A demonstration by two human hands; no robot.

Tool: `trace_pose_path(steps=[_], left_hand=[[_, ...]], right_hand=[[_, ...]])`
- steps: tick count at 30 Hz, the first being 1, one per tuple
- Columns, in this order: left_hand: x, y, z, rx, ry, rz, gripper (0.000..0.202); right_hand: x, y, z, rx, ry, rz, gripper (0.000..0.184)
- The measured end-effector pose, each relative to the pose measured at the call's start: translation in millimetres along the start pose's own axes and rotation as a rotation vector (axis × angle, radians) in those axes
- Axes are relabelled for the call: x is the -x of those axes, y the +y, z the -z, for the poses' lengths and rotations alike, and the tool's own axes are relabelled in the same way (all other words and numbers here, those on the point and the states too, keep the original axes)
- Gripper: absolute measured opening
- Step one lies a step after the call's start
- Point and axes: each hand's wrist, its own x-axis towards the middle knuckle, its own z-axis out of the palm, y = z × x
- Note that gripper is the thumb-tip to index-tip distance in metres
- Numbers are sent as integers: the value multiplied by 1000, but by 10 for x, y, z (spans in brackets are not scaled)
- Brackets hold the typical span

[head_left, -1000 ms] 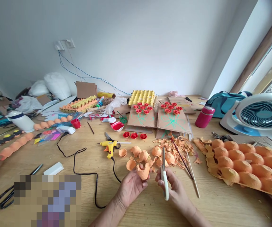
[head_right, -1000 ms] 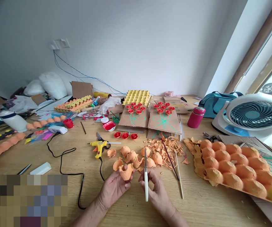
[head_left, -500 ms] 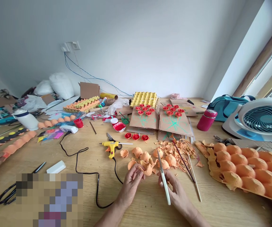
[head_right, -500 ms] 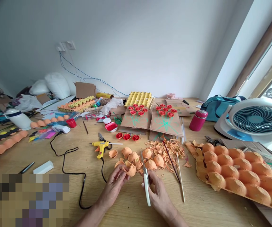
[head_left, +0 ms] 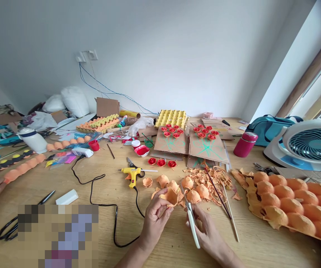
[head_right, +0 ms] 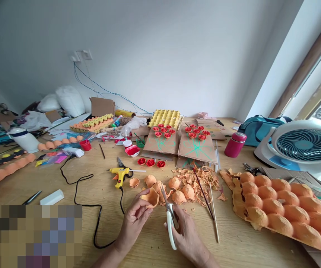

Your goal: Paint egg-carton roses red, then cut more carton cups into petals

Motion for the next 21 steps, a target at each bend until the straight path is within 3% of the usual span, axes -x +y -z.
trace_pose_path(steps=[6,12,17,21], left_hand=[[7,-18,46,-178,97,-169,15],[21,-58,49,-303,220,-220,65],[27,-71,30,-342,214,-230,51],[45,-76,14,-407,203,-276,53]], right_hand=[[19,-64,28,190,-8,69,18],[31,-92,5,296,-44,111,15],[41,-111,-24,334,-93,82,17],[36,-129,-38,347,-103,42,16]])
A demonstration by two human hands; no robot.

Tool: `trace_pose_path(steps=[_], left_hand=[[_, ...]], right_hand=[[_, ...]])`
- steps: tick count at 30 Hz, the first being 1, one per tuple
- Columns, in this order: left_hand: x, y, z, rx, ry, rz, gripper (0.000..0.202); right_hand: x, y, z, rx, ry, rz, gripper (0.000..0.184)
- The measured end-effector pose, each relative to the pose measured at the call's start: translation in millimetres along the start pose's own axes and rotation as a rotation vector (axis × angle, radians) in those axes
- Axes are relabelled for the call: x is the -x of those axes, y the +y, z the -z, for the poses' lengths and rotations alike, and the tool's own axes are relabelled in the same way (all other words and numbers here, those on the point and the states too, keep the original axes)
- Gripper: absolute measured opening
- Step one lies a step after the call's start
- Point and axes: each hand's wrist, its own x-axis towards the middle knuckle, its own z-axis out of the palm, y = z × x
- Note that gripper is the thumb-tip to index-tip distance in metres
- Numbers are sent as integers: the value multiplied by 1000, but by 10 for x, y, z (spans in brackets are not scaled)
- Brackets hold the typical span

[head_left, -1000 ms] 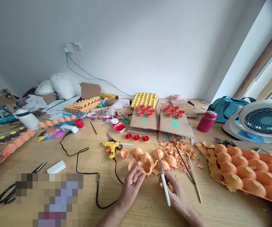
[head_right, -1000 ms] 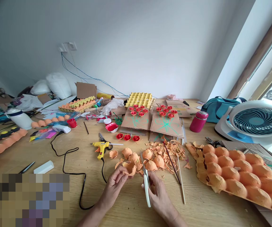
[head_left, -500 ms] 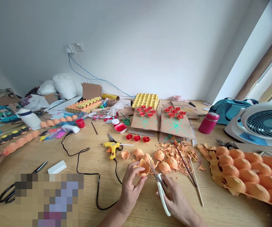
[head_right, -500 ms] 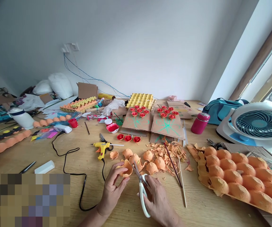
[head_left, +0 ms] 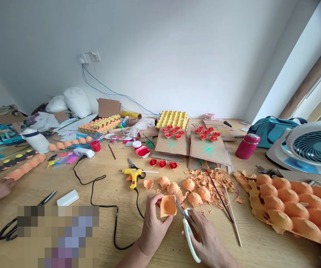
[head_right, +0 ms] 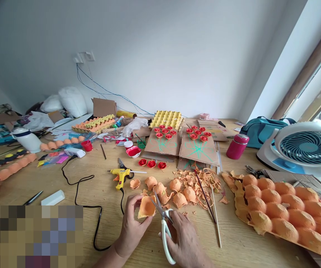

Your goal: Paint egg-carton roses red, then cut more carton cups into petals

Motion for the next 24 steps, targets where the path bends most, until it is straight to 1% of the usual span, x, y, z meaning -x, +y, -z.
trace_pose_path(steps=[6,10,13,18,20,24], left_hand=[[13,54,-23,-58,-16,-141,54],[14,73,-20,-61,-60,-185,46],[32,50,-3,-37,-104,-172,43],[36,-3,17,-58,-174,-77,53],[26,-4,18,-72,-188,-77,50],[16,26,12,-94,-177,-108,47]], right_hand=[[2,-7,-13,14,-20,-20,15],[5,19,-31,54,-12,5,12],[-1,45,-36,89,6,27,18],[-3,67,-17,139,23,26,19],[1,75,-12,136,23,35,17],[4,98,-9,126,22,40,12]])
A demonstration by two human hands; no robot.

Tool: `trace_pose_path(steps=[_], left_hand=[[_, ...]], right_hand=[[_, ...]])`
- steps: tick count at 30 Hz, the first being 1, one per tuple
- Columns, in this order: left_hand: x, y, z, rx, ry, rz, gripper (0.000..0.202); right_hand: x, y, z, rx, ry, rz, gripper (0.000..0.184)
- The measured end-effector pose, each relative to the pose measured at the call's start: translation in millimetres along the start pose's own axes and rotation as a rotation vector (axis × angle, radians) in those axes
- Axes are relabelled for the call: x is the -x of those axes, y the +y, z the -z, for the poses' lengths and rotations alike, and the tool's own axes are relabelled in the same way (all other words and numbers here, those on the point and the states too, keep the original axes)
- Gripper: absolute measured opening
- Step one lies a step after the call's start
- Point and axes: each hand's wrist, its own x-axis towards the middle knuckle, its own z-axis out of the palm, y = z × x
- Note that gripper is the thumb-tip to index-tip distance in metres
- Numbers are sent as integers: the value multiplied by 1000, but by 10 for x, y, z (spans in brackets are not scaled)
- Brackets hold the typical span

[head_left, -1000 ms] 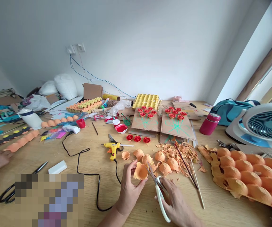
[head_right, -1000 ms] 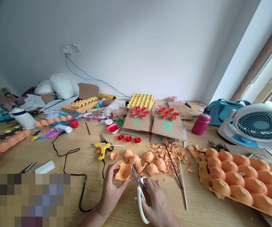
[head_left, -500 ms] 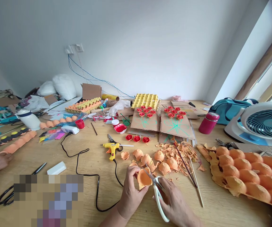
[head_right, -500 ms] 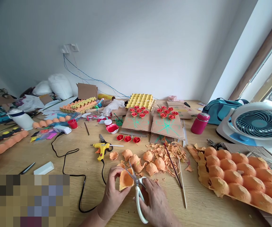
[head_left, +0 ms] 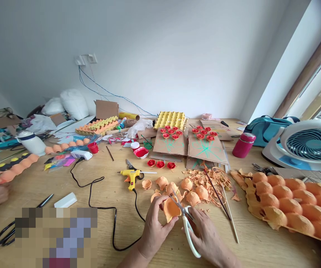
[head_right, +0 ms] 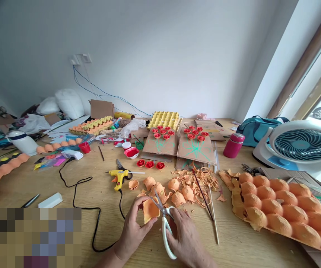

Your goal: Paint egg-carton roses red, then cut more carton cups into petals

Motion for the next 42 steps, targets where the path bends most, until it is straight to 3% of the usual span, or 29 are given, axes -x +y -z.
trace_pose_path(steps=[6,23,33,42], left_hand=[[2,18,-22,16,46,-6,49],[-28,51,15,56,17,-67,47],[3,-15,26,247,-52,77,44],[-4,-37,55,598,-81,287,49]], right_hand=[[-19,1,23,-25,-12,-14,14],[-14,-42,101,-9,-9,19,18],[-10,-27,131,13,11,46,24],[3,18,104,81,2,60,30]])
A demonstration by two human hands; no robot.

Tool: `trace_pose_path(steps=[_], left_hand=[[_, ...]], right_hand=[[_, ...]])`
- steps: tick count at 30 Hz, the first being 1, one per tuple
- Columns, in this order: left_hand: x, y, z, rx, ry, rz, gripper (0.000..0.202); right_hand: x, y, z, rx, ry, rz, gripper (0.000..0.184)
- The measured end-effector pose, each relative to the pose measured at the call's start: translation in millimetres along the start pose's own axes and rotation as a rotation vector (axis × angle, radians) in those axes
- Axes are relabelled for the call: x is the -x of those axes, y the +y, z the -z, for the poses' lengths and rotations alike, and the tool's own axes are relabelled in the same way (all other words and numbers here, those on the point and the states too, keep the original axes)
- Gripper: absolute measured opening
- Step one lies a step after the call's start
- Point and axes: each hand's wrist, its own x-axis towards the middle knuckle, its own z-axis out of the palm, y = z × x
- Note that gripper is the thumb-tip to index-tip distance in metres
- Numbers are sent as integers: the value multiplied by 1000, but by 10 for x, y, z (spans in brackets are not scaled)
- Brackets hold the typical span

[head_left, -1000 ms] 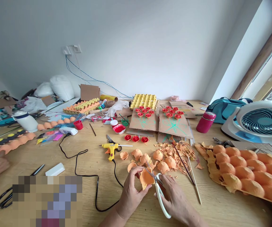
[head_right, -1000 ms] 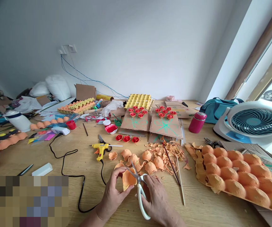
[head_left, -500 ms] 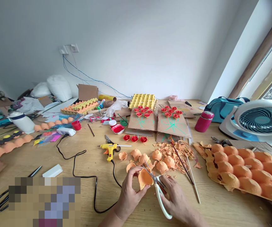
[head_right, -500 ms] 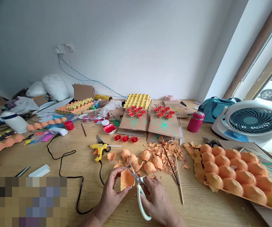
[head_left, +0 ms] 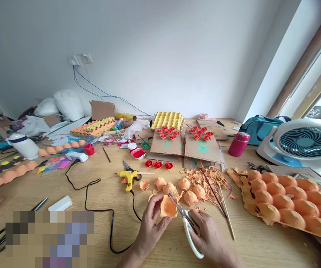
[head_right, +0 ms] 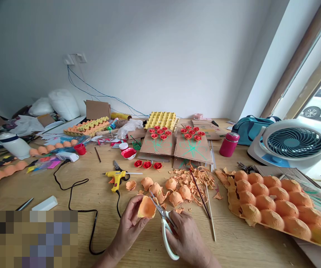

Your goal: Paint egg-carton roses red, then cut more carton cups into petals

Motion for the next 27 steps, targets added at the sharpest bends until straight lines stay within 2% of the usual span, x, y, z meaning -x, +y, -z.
trace_pose_path(steps=[4,9,12,18,22,27], left_hand=[[-13,14,8,44,-41,19,45],[-38,19,13,-20,-154,-77,39],[-49,20,25,-37,-180,-96,37],[-59,16,50,69,-149,40,43],[-65,57,46,135,-138,155,49],[-89,129,38,181,-95,156,46]], right_hand=[[-13,1,-9,-13,-7,-30,25],[-6,1,9,-90,-50,-37,15],[-1,-1,21,-110,-43,-30,15],[5,-33,37,-126,-52,-46,23],[16,-24,6,-120,-2,-47,25],[23,-4,-32,-129,-10,-59,29]])
